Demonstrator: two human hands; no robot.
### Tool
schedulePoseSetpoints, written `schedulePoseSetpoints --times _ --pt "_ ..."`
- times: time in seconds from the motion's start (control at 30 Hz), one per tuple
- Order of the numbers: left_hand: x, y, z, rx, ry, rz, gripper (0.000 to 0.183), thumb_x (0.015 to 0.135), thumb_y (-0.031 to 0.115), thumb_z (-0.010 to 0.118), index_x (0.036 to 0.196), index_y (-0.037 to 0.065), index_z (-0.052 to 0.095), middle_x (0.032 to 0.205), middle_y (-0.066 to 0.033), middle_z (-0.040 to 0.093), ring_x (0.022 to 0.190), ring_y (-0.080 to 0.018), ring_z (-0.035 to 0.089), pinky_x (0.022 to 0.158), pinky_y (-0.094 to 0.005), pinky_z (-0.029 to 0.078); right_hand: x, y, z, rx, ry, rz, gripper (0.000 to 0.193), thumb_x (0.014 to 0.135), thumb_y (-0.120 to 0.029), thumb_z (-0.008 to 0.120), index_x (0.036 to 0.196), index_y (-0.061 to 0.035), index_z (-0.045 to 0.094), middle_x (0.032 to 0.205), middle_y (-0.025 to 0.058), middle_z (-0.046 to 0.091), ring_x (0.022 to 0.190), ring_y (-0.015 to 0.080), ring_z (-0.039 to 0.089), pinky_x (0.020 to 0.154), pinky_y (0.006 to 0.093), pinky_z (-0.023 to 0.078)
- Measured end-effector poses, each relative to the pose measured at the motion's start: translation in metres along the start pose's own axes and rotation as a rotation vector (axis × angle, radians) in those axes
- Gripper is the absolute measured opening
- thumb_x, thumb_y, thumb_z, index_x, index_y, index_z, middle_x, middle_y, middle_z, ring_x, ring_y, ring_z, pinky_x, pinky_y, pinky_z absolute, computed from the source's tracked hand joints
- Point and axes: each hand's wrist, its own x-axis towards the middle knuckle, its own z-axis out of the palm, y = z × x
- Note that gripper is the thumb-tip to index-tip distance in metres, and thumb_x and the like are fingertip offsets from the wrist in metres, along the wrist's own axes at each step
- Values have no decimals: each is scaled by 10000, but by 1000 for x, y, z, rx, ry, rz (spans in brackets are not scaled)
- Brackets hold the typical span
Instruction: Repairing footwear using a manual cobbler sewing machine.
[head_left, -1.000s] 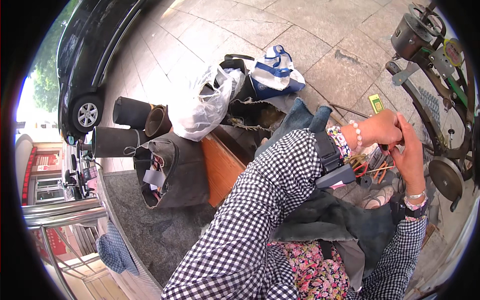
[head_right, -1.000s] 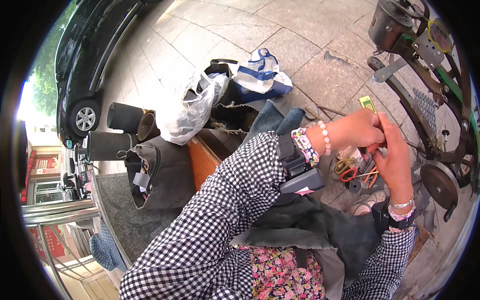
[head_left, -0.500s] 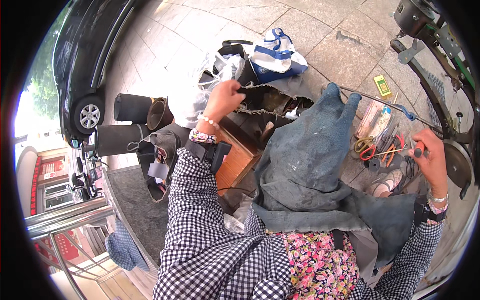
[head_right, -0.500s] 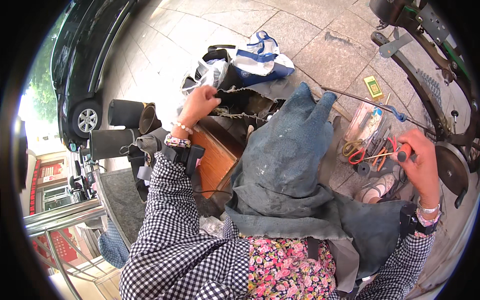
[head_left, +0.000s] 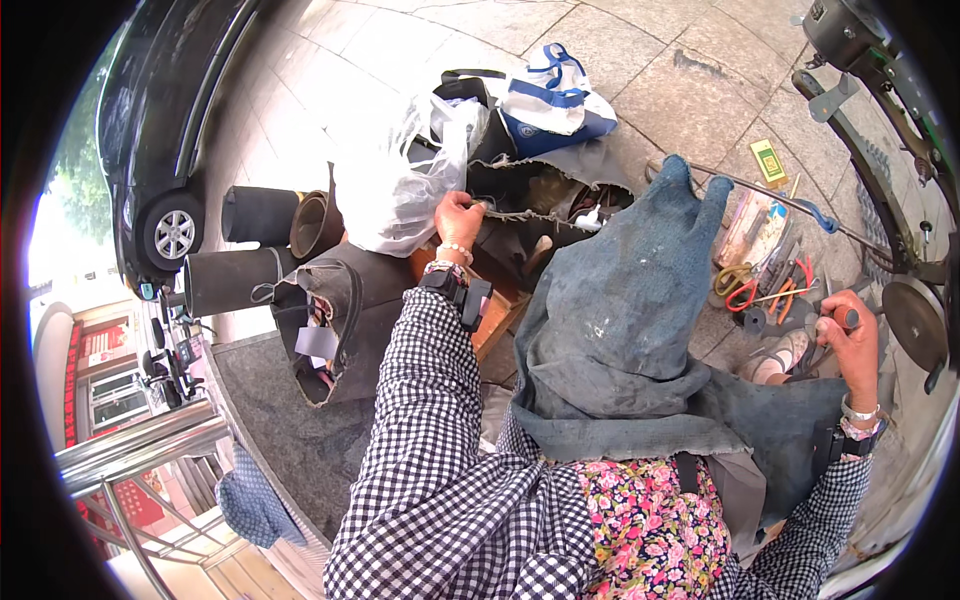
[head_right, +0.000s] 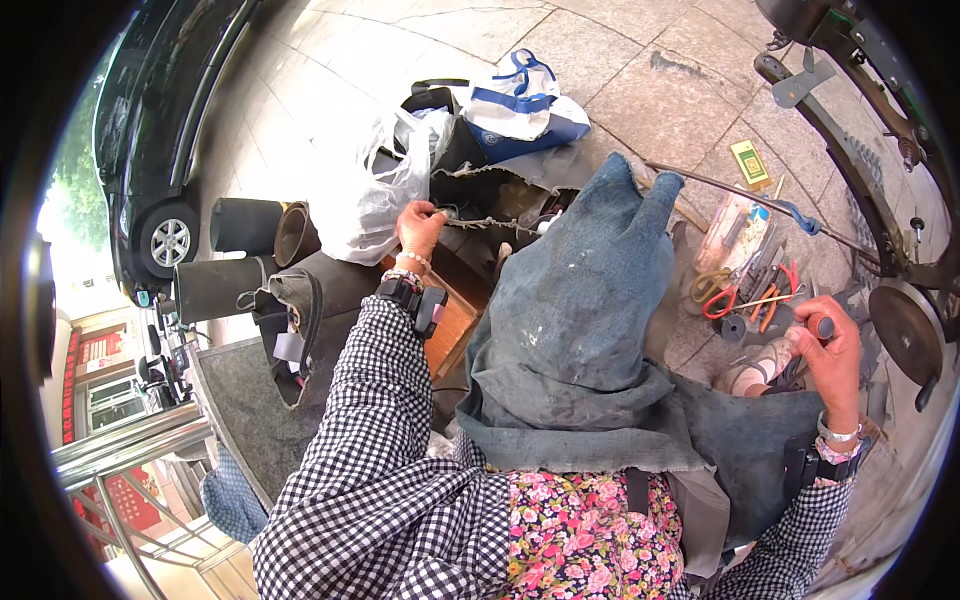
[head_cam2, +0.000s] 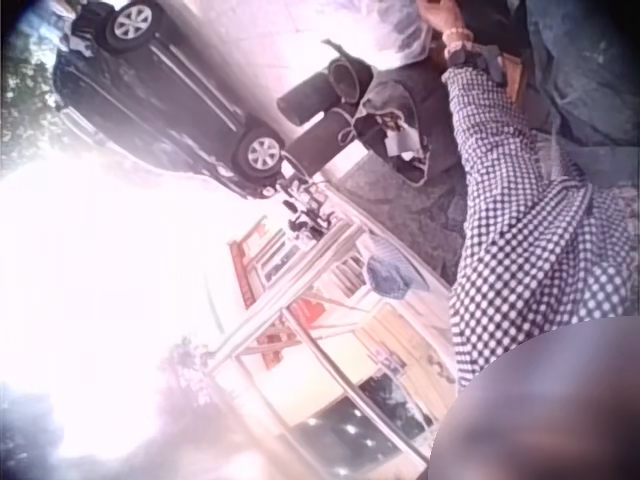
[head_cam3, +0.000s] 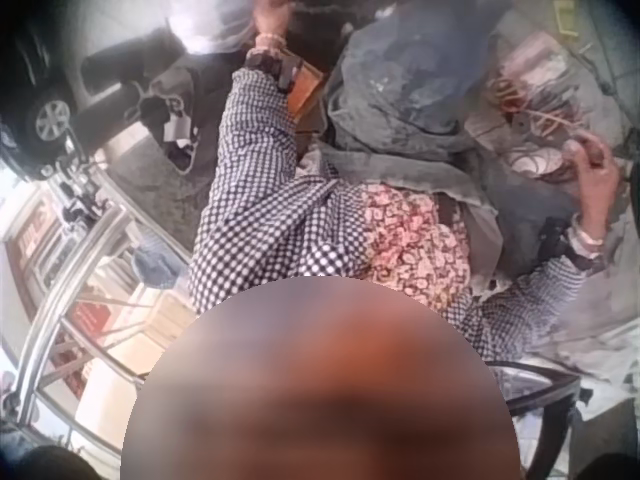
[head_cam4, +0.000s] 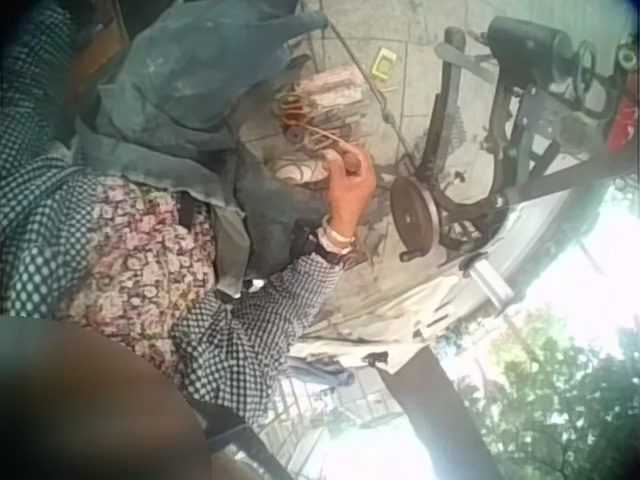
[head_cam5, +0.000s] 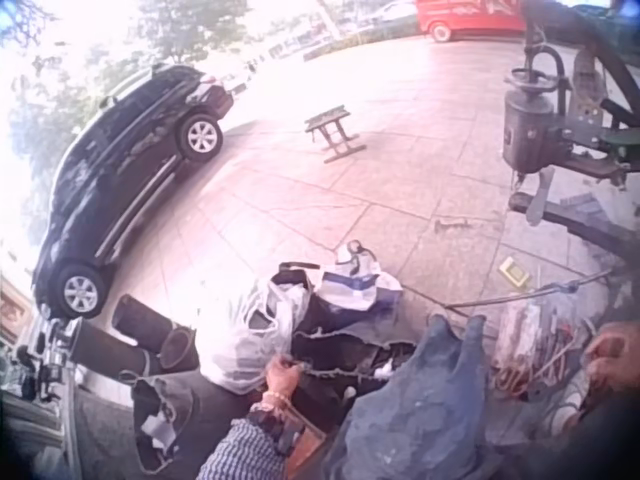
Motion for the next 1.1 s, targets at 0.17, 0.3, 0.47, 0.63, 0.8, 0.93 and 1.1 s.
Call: schedulePoseSetpoints --times 0.17,0.3,0.47,0.63,0.8,0.93,1.1 --pt "-1 3 9 35 12 0 268 585 185 678 783 16 612 700 -89 613 652 -180 576 649 -279 455 4 13 0 90 48 31 150 722 -70 621 801 5 517 723 9 433 547 55 426 486 192 379" --pt "4 2 18 80 -4 -42 299 580 193 672 811 10 623 711 -106 622 675 -200 591 667 -287 460 10 13 2 -4 13 25 163 708 -70 633 814 1 533 735 9 439 569 56 431 496 197 385" --pt "14 0 16 175 -79 -168 284 590 171 668 826 16 638 749 -120 634 720 -213 603 700 -294 460 13 8 5 -39 19 -11 162 690 -59 637 801 5 537 750 15 459 587 59 419 487 193 370" --pt "2 31 9 280 -92 -118 236 592 169 699 771 25 647 776 -154 634 752 -254 613 706 -321 464 13 13 2 -189 33 -84 183 661 -75 641 785 9 536 732 31 473 644 106 417 576 222 356" --pt "10 22 -10 340 -42 58 227 595 199 693 729 23 646 683 -146 626 680 -267 617 666 -333 472 15 8 4 -200 14 -76 187 657 -94 637 780 5 537 718 34 473 657 124 417 609 231 347" --pt "14 32 -38 364 23 195 228 604 183 689 747 14 635 654 -129 621 616 -238 608 612 -321 471 20 8 5 -150 1 -103 181 672 -91 634 787 7 536 722 28 474 624 110 426 581 216 353" --pt "-8 114 -99 193 -29 285 245 631 172 668 788 -6 608 668 -140 607 605 -237 592 590 -324 459 15 -9 1 185 -1 15 171 695 -74 629 817 4 538 745 24 495 609 78 486 531 198 412"
